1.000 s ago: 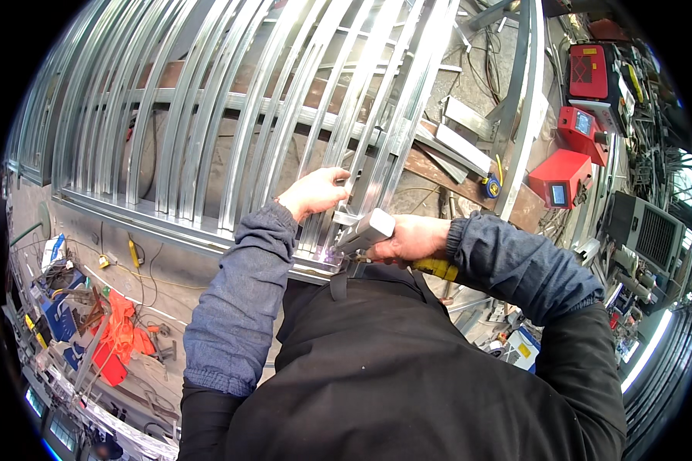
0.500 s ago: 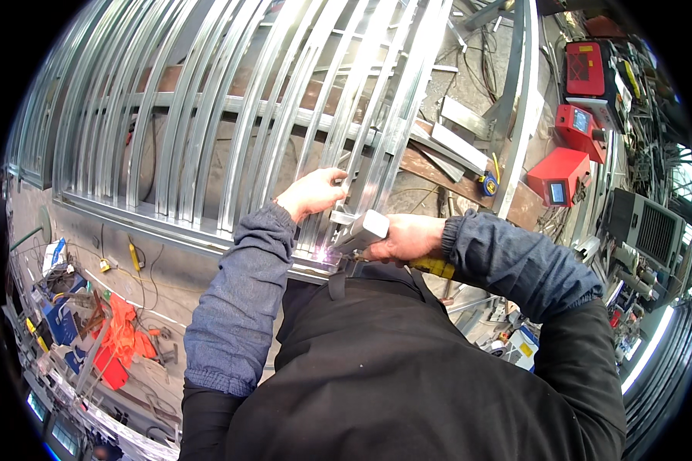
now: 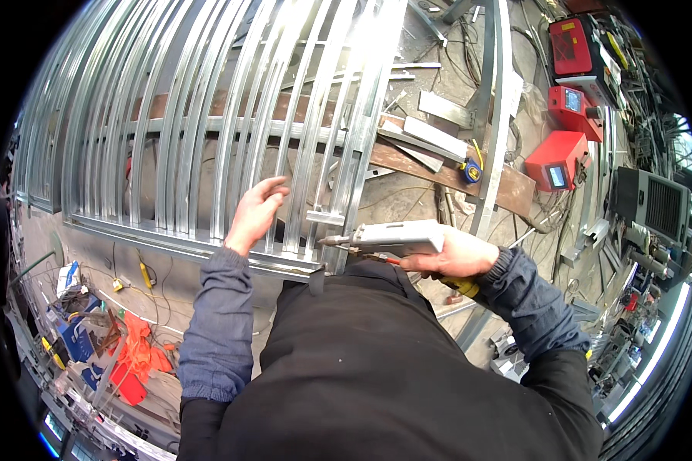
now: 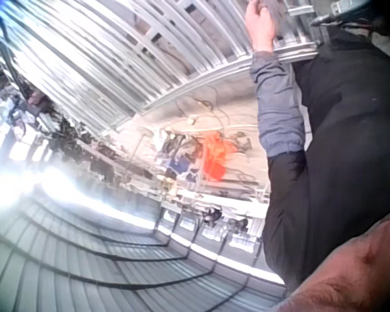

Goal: The person positions a metal bar onto a large metal frame and uses a handheld welding tool to tack weld the bar to the frame at multiple points. The person repeatedly aligns the bar and applies welds along the frame.

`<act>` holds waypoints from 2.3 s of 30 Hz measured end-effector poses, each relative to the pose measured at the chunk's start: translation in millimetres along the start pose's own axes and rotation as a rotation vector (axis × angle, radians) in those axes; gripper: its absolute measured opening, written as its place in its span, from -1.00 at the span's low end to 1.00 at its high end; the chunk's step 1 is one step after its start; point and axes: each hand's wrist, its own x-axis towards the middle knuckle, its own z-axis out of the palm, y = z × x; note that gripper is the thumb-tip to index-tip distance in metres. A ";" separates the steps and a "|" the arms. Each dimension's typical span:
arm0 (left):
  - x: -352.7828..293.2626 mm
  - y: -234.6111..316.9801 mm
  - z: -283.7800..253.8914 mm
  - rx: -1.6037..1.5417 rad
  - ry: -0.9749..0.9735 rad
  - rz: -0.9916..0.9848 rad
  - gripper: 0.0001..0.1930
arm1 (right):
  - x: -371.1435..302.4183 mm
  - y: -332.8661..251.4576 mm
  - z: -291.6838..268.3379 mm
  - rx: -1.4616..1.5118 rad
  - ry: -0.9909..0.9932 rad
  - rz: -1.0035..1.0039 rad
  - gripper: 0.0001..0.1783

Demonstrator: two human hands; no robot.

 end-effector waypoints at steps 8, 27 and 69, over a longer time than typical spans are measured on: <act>-61.2 -34.8 28.8 0.549 0.219 0.103 -0.54 | -46.5 61.5 -1.2 0.295 0.407 -0.111 -0.48; -79.4 -52.2 39.0 0.697 0.250 0.300 -0.73 | -39.5 62.0 67.2 -0.172 0.491 -0.458 -0.37; -140.4 -41.1 76.1 -0.457 -0.666 -0.103 0.11 | 98.6 -23.3 64.3 -0.254 -0.072 0.195 -0.47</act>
